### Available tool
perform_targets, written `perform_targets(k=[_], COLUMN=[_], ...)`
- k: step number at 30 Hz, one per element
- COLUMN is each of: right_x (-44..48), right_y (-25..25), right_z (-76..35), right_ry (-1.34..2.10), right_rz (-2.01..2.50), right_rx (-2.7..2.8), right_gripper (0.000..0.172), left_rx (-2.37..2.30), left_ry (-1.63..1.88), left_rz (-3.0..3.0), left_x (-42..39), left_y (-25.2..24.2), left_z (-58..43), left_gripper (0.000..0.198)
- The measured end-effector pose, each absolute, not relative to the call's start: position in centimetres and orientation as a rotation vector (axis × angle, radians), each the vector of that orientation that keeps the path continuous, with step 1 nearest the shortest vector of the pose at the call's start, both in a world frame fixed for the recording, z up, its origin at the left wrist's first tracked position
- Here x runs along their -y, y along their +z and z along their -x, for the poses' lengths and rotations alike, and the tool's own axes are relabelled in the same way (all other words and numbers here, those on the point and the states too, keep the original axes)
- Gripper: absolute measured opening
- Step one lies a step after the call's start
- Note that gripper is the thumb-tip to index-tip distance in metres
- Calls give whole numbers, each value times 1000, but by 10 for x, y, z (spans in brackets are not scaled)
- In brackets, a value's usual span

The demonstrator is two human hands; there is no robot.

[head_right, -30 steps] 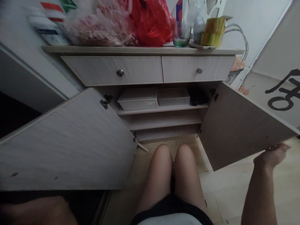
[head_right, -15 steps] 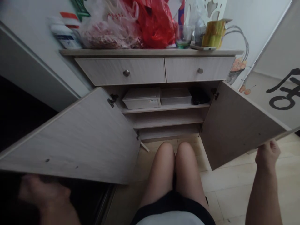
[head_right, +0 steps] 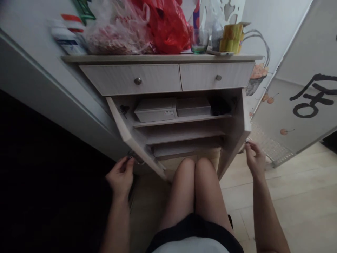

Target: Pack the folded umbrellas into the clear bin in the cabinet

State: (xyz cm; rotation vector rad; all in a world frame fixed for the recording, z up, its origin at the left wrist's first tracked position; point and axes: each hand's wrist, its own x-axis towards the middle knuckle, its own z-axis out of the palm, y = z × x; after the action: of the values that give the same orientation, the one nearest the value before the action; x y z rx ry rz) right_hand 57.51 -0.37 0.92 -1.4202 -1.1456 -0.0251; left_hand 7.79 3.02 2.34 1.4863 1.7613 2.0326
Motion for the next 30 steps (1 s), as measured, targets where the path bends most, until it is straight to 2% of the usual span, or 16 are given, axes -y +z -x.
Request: perform_targets(k=[6, 10, 18, 30], right_x=[-25, -45, -114, -182], right_y=[37, 45, 54, 54], right_z=[-514, -483, -427, -389], right_ry=[-60, -44, 37, 23], right_rz=[1305, 1303, 1413, 1521], right_rx=[1276, 1274, 1368, 1387], right_gripper=[30, 32, 39, 43], left_rx=[-1490, -1471, -1518, -1661], left_ry=[1878, 1793, 1716, 1635], left_rz=[-1797, -1786, -1811, -1849], left_x=[-88, -120, -158, -203], left_y=[33, 34, 40, 48], left_z=[-143, -174, -200, -222], left_gripper=[36, 34, 16, 13])
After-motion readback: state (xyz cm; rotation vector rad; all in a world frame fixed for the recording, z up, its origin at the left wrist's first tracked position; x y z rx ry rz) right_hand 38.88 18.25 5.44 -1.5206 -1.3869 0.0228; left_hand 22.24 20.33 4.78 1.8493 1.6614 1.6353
